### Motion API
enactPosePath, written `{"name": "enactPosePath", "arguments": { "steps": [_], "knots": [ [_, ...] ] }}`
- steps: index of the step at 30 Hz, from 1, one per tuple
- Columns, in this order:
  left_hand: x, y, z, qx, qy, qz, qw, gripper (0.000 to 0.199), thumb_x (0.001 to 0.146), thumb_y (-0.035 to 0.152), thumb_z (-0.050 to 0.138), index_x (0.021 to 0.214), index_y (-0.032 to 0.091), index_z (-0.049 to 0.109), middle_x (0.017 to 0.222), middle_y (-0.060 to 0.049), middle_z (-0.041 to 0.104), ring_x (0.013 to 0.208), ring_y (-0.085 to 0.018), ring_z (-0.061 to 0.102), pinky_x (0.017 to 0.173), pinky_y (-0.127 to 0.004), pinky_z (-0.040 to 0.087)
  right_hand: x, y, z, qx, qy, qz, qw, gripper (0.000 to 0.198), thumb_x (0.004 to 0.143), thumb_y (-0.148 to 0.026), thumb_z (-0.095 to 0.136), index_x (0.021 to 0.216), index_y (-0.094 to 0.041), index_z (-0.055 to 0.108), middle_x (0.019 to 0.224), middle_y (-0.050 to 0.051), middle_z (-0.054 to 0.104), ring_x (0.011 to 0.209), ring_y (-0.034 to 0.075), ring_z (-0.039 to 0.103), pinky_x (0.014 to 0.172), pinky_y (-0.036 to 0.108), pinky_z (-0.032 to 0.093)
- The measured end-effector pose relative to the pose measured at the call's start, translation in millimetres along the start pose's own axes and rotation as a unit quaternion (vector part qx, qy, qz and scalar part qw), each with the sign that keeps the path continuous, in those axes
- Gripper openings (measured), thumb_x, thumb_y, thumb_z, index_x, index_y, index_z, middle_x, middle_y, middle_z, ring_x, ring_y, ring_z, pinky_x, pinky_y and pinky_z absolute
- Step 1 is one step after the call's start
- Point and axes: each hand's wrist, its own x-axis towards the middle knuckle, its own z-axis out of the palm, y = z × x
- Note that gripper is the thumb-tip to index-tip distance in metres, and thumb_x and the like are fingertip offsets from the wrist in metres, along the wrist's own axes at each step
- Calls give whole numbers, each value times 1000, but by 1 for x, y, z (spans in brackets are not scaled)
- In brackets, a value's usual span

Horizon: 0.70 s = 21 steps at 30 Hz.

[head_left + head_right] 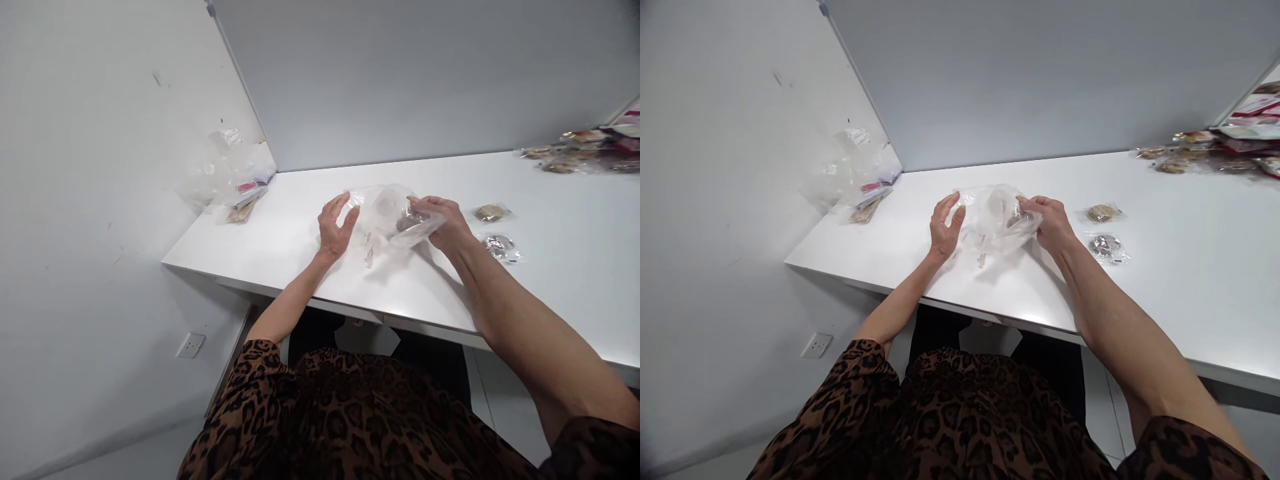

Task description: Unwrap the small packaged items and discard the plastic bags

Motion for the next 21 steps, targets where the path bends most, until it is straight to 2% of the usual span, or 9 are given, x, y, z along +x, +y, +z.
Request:
{"name": "enactPosePath", "arguments": {
  "steps": [3, 7, 9, 11, 14, 16, 18, 19, 21],
  "knots": [
    [9, -9, -3, -66, -15, -83, 994, 43, 105, 43, 56, 142, 23, 65, 157, -11, 56, 133, -22, 63, 107, -32, 51, -2, 1, 2, 4, -32, 26, 999, 40, 61, -44, 93, 61, -24, 58, 64, 3, 62, 58, 17, 58, 55, 36, 55],
    [17, -27, -1, -26, -78, -164, 983, 45, 99, 23, 62, 144, 17, 64, 162, -16, 47, 124, -19, 67, 104, -26, 54, -3, -1, 6, 8, -29, 21, 999, 39, 57, -50, 90, 60, -25, 60, 63, 4, 64, 61, 22, 63, 56, 39, 58],
    [20, -32, 0, 3, -86, -178, 980, 51, 94, 12, 60, 145, 16, 62, 161, -16, 48, 122, -19, 68, 104, -27, 54, -5, -7, 8, 4, -35, 0, 999, 42, 55, -54, 89, 59, -26, 59, 62, 4, 64, 62, 24, 63, 56, 41, 57],
    [22, -34, 1, -1, -81, -211, 974, 59, 92, 8, 58, 149, 19, 57, 152, -15, 57, 115, -18, 71, 98, -28, 57, -9, -14, 9, -3, -46, -37, 998, 45, 55, -59, 88, 59, -27, 57, 60, 3, 62, 61, 23, 61, 56, 40, 55],
    [24, -34, 0, -69, -46, -294, 952, 54, 100, 24, 56, 153, 21, 45, 133, -12, 67, 93, -15, 74, 77, -27, 59, -18, -23, 12, -16, -36, -98, 994, 46, 58, -62, 89, 64, -26, 61, 63, 1, 61, 59, 18, 55, 57, 35, 51],
    [24, -33, -2, -106, 9, -319, 942, 47, 106, 41, 49, 148, 21, 43, 125, -11, 68, 82, -13, 71, 67, -24, 55, -22, -25, 13, -39, -21, -141, 989, 43, 65, -64, 86, 70, -26, 67, 67, 0, 63, 61, 16, 54, 62, 34, 50],
    [21, -30, -4, -112, 62, -299, 946, 42, 107, 51, 46, 138, 22, 47, 121, -9, 68, 78, -10, 67, 66, -23, 53, -25, -23, 13, -88, -9, -191, 978, 41, 75, -66, 80, 75, -26, 71, 69, 1, 64, 63, 16, 54, 68, 35, 51],
    [19, -27, -4, -111, 70, -279, 951, 39, 107, 53, 45, 131, 22, 51, 117, -7, 68, 77, -9, 65, 67, -22, 53, -26, -22, 13, -117, -3, -214, 970, 41, 80, -66, 77, 75, -26, 72, 68, 1, 63, 64, 16, 54, 70, 36, 51],
    [13, -19, -2, -107, 25, -246, 963, 40, 107, 57, 43, 115, 21, 59, 109, -5, 69, 77, -10, 64, 69, -22, 52, -28, -19, 14, -169, 4, -248, 954, 41, 85, -66, 73, 74, -26, 71, 67, 1, 62, 64, 17, 53, 72, 36, 51]
  ]
}}
